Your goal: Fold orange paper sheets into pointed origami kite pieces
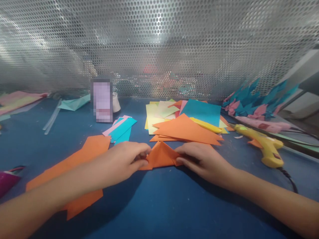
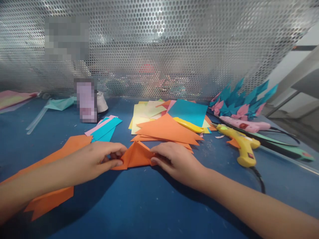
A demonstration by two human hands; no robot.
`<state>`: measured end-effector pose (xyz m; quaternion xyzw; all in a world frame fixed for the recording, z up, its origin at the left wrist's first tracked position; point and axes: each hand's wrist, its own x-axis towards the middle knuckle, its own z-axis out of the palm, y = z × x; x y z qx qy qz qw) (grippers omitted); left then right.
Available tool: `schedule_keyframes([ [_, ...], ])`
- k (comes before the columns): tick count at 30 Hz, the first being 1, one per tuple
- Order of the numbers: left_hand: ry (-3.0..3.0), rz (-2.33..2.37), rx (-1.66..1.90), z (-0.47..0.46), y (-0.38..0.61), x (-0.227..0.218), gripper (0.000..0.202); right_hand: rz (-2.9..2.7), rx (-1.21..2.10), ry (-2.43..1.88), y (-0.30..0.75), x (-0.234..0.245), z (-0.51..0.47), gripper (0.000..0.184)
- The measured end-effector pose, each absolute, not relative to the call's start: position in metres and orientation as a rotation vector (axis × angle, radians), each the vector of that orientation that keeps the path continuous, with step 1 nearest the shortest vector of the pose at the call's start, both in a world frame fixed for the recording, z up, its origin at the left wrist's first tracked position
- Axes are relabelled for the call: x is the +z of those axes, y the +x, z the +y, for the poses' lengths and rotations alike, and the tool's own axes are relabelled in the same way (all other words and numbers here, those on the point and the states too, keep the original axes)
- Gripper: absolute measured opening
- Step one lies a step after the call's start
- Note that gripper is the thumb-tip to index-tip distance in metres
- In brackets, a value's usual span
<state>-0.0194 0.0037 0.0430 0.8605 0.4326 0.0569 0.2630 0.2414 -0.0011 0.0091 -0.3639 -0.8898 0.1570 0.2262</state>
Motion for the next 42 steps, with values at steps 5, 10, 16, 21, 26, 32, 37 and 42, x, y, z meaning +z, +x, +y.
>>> schedule_keyframes([
  [5, 2.172, 1.232, 0.194, 0.004, -0.021, 0.035, 0.015, -2.443, 0.43, -1.079, 0.24, 0.009, -0.002, 0.023],
  [10, 2.273, 1.247, 0.149, 0.002, -0.02, 0.036, 0.006, -2.39, 0.395, -1.194, 0.238, 0.008, -0.003, 0.03],
  [16, 2.414, 1.206, 0.15, 0.0, -0.016, 0.033, 0.023, -2.459, 0.321, -1.12, 0.235, 0.009, -0.001, 0.016],
  [21, 2.377, 1.218, 0.169, -0.003, -0.015, 0.033, 0.015, -2.514, 0.193, -1.024, 0.235, 0.009, -0.001, 0.026],
  [26, 2.391, 1.247, 0.115, -0.005, -0.013, 0.037, 0.017, -2.554, 0.065, -0.995, 0.236, 0.007, -0.002, 0.031],
  [32, 2.333, 1.259, 0.079, -0.002, -0.014, 0.04, 0.017, -2.596, 0.023, -1.029, 0.235, 0.007, -0.003, 0.031],
  [37, 2.313, 1.23, 0.036, 0.004, -0.022, 0.047, 0.018, -2.627, 0.001, -1.057, 0.235, 0.008, -0.004, 0.031],
  [42, 2.256, 1.189, 0.04, 0.007, -0.027, 0.046, 0.022, -2.644, -0.033, -1.049, 0.235, 0.009, -0.004, 0.032],
])
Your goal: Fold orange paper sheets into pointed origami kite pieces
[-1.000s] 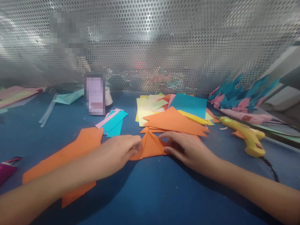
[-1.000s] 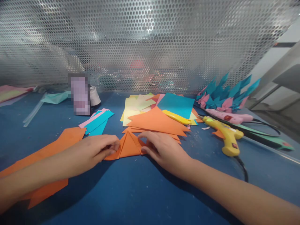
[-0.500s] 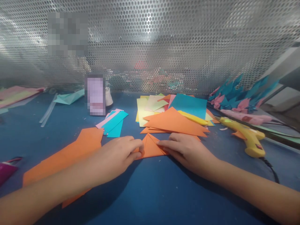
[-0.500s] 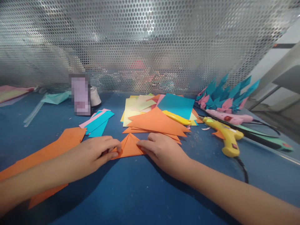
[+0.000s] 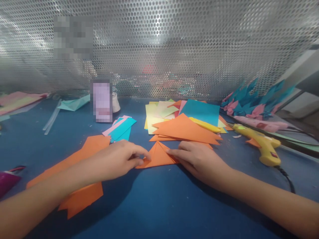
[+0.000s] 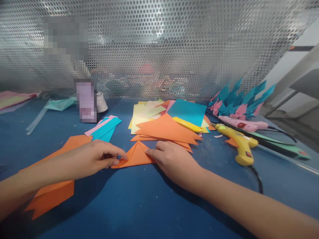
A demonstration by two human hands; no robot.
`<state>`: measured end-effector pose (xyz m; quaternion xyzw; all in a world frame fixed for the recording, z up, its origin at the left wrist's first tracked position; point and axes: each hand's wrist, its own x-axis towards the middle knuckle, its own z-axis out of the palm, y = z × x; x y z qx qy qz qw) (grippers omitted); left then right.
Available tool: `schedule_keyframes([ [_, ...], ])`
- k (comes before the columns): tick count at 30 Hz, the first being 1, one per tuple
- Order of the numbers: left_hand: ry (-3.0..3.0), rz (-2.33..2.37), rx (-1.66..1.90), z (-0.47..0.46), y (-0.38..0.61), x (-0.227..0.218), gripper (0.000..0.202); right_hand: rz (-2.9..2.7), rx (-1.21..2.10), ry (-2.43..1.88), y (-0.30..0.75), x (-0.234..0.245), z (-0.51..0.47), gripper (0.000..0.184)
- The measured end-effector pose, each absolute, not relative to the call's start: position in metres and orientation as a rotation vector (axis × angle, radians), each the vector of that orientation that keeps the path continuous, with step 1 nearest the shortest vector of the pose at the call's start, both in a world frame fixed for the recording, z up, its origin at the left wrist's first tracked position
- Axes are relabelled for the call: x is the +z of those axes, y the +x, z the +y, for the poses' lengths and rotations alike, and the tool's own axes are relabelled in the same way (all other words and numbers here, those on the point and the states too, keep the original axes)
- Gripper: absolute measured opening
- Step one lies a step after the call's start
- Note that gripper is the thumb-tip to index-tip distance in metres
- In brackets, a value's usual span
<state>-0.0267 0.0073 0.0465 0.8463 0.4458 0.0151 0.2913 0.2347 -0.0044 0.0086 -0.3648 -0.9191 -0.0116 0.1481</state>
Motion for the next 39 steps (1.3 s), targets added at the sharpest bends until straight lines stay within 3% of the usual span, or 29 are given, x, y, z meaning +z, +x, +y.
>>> schedule_keyframes([
  [39, 2.434, 1.281, -0.079, -0.001, -0.019, 0.05, 0.016, -2.648, -0.082, -1.048, 0.234, 0.008, -0.005, 0.031],
])
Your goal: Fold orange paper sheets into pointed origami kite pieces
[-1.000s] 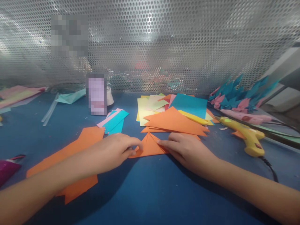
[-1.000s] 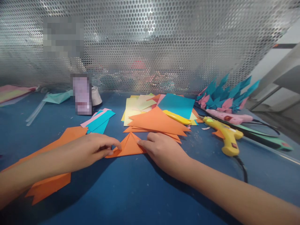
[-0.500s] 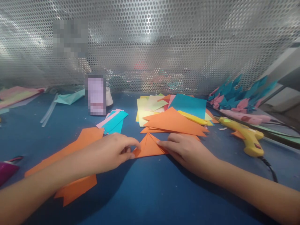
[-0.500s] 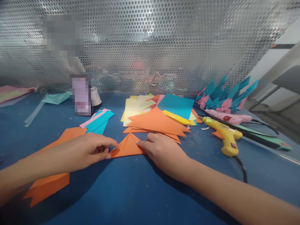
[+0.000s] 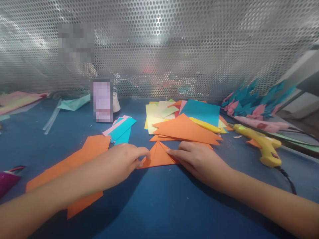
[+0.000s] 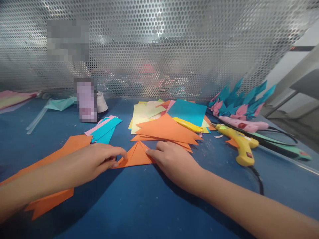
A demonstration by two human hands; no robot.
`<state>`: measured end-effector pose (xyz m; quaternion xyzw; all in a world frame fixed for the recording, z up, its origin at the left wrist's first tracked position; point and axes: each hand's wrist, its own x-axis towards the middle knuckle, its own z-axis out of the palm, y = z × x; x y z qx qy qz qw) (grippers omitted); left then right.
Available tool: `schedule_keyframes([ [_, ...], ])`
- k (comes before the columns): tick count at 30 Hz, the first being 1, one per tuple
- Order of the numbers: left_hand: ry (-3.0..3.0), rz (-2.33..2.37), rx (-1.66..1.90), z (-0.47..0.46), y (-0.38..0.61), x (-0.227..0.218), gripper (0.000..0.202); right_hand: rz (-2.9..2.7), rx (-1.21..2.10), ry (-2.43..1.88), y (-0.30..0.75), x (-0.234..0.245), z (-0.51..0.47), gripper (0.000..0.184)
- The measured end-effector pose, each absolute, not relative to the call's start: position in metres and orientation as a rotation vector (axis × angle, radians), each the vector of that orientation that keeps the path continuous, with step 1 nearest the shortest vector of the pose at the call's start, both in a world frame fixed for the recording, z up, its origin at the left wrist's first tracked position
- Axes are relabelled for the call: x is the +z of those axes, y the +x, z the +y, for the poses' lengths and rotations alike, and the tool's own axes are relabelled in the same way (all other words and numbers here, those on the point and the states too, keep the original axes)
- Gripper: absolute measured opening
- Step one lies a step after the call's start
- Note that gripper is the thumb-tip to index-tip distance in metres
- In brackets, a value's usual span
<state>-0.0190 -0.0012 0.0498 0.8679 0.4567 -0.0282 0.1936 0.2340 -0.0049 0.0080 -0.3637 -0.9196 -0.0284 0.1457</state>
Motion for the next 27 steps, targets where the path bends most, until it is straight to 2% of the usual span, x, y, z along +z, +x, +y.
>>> schedule_keyframes([
  [13, 2.509, 1.124, 0.009, 0.0, -0.028, 0.036, 0.02, -2.648, -0.008, -1.064, 0.234, 0.011, -0.005, 0.032],
  [18, 2.488, 0.903, 0.125, 0.001, -0.027, 0.034, 0.039, -2.66, 0.102, -1.105, 0.234, 0.015, -0.005, 0.033],
  [24, 2.582, 0.814, 0.061, -0.003, -0.021, 0.036, 0.069, -2.686, 0.302, -1.21, 0.238, 0.022, -0.006, 0.036],
  [27, 2.636, 0.743, 0.097, -0.003, -0.018, 0.035, 0.071, -2.667, 0.39, -1.209, 0.243, 0.021, -0.004, 0.039],
])
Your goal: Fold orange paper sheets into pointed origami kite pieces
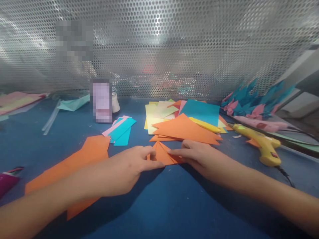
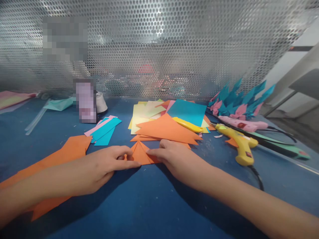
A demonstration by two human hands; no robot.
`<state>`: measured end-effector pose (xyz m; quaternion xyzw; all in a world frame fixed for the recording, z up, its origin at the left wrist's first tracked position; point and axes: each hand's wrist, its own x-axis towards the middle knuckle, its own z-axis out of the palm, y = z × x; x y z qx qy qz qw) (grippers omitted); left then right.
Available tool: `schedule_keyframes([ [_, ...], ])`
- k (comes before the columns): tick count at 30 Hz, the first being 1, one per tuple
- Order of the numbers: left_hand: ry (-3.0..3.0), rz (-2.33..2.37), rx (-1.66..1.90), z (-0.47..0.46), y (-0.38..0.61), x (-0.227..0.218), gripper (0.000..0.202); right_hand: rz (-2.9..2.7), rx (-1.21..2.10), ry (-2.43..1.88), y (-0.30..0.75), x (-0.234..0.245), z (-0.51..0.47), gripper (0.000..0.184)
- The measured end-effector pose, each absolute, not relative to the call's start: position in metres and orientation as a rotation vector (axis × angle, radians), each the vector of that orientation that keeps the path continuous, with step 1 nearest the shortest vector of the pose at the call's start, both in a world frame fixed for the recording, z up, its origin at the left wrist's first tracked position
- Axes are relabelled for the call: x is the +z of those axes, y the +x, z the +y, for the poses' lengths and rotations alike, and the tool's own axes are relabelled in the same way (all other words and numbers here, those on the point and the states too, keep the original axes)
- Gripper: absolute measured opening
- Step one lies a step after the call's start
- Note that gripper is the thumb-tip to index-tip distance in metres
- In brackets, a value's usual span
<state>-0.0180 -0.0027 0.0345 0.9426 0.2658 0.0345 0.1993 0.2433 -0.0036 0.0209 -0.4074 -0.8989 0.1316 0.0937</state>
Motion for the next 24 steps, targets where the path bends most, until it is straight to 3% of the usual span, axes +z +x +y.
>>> schedule_keyframes([
  [8, 2.713, 0.752, 0.076, -0.005, -0.014, 0.03, 0.068, -2.663, 0.559, -1.117, 0.252, 0.023, 0.003, 0.042],
  [14, 2.727, 0.788, 0.057, -0.009, -0.013, 0.03, 0.076, -2.805, 0.141, -0.948, 0.251, 0.019, -0.006, 0.059],
  [20, 2.723, 0.806, 0.07, -0.01, -0.011, 0.025, 0.071, -2.99, -0.221, -0.624, 0.24, 0.025, -0.015, 0.03],
  [24, 2.673, 0.827, 0.119, -0.01, -0.009, 0.026, 0.063, -2.998, -0.229, -0.683, 0.238, 0.025, -0.017, 0.034],
])
